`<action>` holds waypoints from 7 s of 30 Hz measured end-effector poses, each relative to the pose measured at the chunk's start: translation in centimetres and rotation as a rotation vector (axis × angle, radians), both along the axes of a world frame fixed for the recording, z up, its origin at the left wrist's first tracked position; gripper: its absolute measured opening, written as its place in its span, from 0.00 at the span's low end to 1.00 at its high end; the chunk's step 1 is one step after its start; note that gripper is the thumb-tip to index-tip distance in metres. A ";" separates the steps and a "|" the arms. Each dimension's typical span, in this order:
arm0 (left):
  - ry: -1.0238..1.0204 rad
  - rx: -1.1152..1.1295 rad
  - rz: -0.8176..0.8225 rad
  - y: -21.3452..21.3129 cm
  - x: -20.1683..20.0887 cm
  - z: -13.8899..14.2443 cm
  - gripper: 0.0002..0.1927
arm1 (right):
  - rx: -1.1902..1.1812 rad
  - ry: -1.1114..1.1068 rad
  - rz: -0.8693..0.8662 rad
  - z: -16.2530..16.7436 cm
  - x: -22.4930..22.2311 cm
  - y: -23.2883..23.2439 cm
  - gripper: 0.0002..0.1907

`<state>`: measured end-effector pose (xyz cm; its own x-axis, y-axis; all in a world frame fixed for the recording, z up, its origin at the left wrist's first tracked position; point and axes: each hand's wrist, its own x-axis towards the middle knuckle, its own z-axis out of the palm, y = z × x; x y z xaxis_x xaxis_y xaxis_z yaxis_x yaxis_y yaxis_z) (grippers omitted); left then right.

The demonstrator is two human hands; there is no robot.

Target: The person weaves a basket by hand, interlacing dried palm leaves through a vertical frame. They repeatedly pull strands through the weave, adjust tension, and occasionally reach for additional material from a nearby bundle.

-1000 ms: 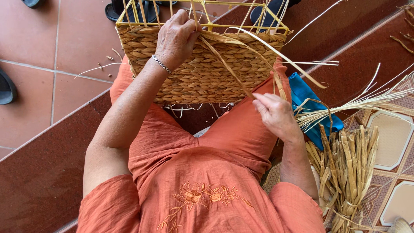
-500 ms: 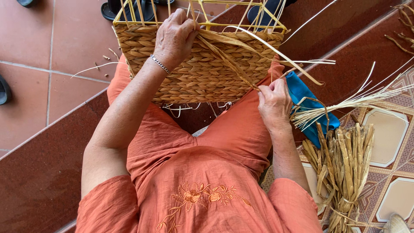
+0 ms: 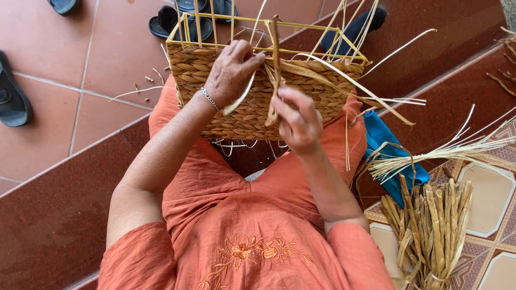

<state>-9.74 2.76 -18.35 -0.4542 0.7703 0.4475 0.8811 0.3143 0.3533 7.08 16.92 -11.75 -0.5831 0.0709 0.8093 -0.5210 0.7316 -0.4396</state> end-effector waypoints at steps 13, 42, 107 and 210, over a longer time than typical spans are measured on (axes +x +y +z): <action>0.005 0.210 0.033 -3.7 1.1 2.8 0.23 | 0.305 -0.139 -0.205 -3.5 -9.0 2.3 0.12; -0.358 -0.917 0.124 9.3 -14.8 2.8 0.13 | 0.190 -0.305 -0.228 -3.9 -10.8 5.4 0.10; -0.482 -0.743 -0.398 13.9 -16.9 -2.7 0.13 | 0.311 -0.544 -0.251 -5.1 -14.3 9.5 0.08; -0.115 0.066 0.248 4.9 4.2 1.1 0.18 | 0.192 -0.605 -0.185 -6.3 7.1 3.3 0.18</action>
<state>-5.50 7.68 -17.21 -0.6760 0.6002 0.4276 0.7331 0.4886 0.4731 14.19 20.24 -18.03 -0.9309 0.1009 0.3512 -0.0812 0.8799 -0.4682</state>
